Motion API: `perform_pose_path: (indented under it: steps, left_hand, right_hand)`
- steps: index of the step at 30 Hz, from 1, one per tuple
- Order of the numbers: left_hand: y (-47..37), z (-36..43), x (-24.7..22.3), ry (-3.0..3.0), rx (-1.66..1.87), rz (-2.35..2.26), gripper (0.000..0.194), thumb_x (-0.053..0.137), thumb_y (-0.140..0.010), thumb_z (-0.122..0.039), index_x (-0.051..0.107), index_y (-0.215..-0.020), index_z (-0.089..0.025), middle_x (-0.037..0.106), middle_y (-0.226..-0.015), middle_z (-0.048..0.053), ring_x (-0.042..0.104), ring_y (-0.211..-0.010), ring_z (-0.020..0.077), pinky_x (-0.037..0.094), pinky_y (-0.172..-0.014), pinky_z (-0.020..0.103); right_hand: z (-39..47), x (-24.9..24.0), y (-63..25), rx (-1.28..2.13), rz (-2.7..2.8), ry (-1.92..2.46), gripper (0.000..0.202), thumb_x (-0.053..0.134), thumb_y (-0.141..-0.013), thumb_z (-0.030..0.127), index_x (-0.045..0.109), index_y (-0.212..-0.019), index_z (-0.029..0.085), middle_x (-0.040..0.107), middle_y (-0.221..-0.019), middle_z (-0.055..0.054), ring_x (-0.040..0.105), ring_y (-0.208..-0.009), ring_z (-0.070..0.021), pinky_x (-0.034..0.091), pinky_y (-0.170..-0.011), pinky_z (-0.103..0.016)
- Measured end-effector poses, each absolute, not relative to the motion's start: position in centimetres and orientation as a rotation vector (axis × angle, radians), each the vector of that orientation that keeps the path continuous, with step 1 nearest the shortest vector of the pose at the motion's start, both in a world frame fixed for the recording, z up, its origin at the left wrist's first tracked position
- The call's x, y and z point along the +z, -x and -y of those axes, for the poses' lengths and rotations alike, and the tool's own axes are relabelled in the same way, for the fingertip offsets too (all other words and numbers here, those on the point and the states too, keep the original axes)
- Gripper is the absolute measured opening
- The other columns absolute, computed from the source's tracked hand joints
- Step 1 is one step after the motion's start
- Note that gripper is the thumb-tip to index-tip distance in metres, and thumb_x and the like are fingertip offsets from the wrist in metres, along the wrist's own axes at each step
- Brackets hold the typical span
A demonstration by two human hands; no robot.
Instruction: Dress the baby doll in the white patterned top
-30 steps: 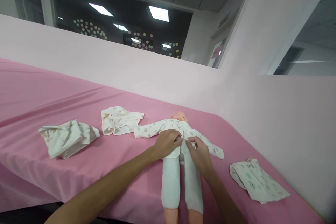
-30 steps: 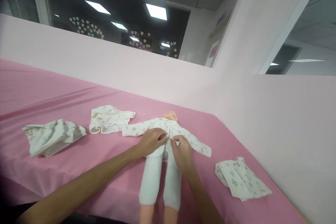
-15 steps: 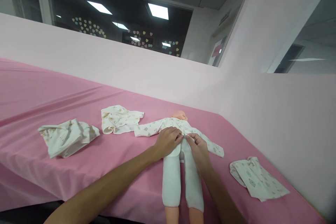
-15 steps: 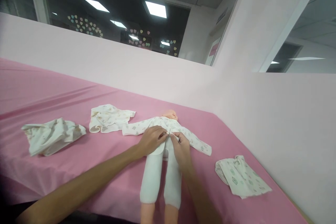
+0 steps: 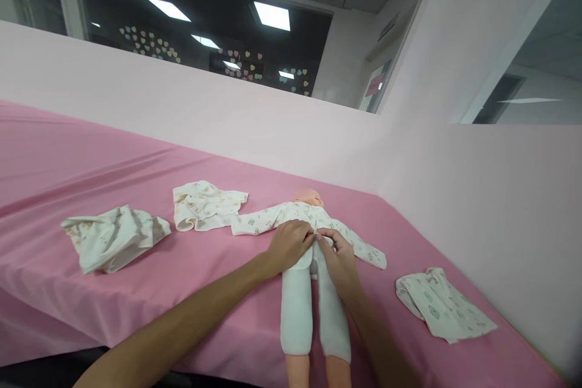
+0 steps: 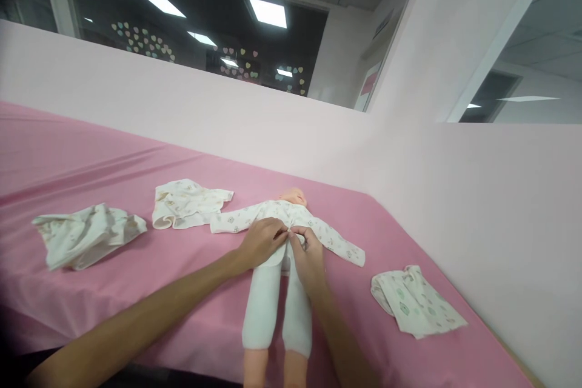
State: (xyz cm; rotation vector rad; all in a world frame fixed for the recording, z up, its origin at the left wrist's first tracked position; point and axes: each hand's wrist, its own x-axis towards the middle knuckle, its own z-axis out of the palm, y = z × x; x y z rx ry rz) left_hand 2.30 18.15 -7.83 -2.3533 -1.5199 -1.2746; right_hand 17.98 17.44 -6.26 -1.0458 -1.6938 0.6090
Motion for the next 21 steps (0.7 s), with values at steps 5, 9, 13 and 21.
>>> perform_pose_path:
  steps: [5, 9, 13, 21]
  left_hand:
    - [-2.4, -17.9, -7.6, 2.387, -1.367, 1.575, 0.027, 0.047, -0.099, -0.029, 0.054, -0.074, -0.021, 0.067, -0.078, 0.001, 0.057, -0.072, 0.0175, 0.034, -0.064, 0.031]
    - [-2.5, -17.8, -7.1, 2.413, -1.501, 1.670, 0.031, 0.047, -0.096, -0.031, 0.050, -0.068, -0.021, 0.062, -0.069, -0.001, 0.052, -0.067, 0.0165, 0.031, -0.062, 0.030]
    - [-2.2, -17.9, -6.6, 2.549, -1.734, 1.847, 0.021, 0.052, -0.087, -0.027, 0.053, -0.067, -0.020, 0.058, -0.065, -0.003, 0.049, -0.062, 0.0139, 0.032, -0.058, 0.027]
    - [-0.7, -18.2, -5.8, 2.850, -1.997, 2.049, 0.024, 0.051, -0.084, -0.032, 0.060, -0.069, -0.017, 0.050, -0.058, -0.005, 0.039, -0.051, 0.0089, 0.028, -0.049, 0.023]
  right_hand:
    - [-17.4, -6.5, -17.9, 0.633, 1.736, 0.986, 0.027, 0.056, -0.089, 0.042, 0.070, -0.101, 0.022, 0.071, -0.111, -0.007, 0.063, -0.106, -0.0239, 0.048, -0.096, -0.039]
    - [-17.4, -6.9, -18.0, 0.623, 1.768, 0.954, 0.029, 0.055, -0.091, 0.041, 0.070, -0.108, 0.022, 0.070, -0.117, -0.008, 0.062, -0.112, -0.0242, 0.048, -0.100, -0.041]
    - [-17.2, -7.7, -18.0, 0.567, 1.824, 0.938, 0.032, 0.053, -0.093, 0.037, 0.069, -0.118, 0.024, 0.067, -0.123, -0.008, 0.061, -0.119, -0.0242, 0.047, -0.106, -0.043]
    - [-16.8, -8.2, -17.7, 0.363, 1.988, 0.945, 0.041, 0.046, -0.095, 0.030, 0.065, -0.131, 0.025, 0.062, -0.136, -0.009, 0.054, -0.131, -0.0259, 0.043, -0.112, -0.046]
